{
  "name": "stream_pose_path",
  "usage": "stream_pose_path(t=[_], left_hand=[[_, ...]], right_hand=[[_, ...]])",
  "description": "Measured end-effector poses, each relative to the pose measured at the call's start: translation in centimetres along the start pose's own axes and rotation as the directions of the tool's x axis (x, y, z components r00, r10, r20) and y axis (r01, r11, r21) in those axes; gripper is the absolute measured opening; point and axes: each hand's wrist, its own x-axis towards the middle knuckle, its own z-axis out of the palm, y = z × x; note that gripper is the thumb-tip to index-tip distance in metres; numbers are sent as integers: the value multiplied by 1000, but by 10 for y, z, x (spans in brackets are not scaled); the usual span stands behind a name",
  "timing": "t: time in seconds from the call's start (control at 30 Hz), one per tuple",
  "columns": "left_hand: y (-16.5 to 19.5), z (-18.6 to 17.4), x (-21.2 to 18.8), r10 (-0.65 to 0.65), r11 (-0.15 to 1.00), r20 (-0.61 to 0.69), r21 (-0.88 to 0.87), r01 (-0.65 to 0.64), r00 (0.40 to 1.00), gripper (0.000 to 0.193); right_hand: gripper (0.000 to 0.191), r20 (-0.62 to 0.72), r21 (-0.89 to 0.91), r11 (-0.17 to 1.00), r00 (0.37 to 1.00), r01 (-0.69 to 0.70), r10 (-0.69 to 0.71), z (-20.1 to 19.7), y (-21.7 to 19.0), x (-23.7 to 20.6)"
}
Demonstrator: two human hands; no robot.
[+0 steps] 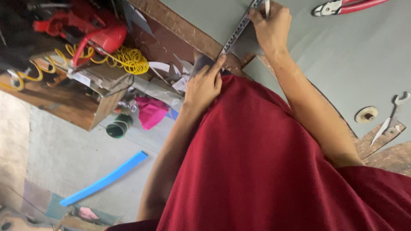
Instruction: The person measures and marks a large sheet of gray fabric using a tape measure and chalk, then cuts the fabric along the marked lines with scissors. They repeat the measuring, marking, and cutting process on another section of the fabric.
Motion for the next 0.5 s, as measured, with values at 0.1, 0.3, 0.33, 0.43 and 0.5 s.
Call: stream_pose_path(t=[0.1,0.3,0.33,0.43,0.5], left_hand=[[0,-1,0,-8,1000,15,8,8,1000,53],[-1,-6,0,-19,1000,47,-1,19,999,57],[-2,-7,0,-34,999,64,-2,34,997,57],[-2,-8,0,-22,1000,62,-17,23,998,59],[-2,-9,0,-28,999,59,-24,30,998,58]], right_hand=[[14,-40,73,994,996,85,-82,3,2,-2],[17,-50,38,997,997,68,-66,10,5,-1],[18,-55,32,997,996,76,-74,10,4,-1],[20,-51,21,999,998,49,-48,10,3,0],[19,-47,47,998,998,49,-47,10,2,0]])
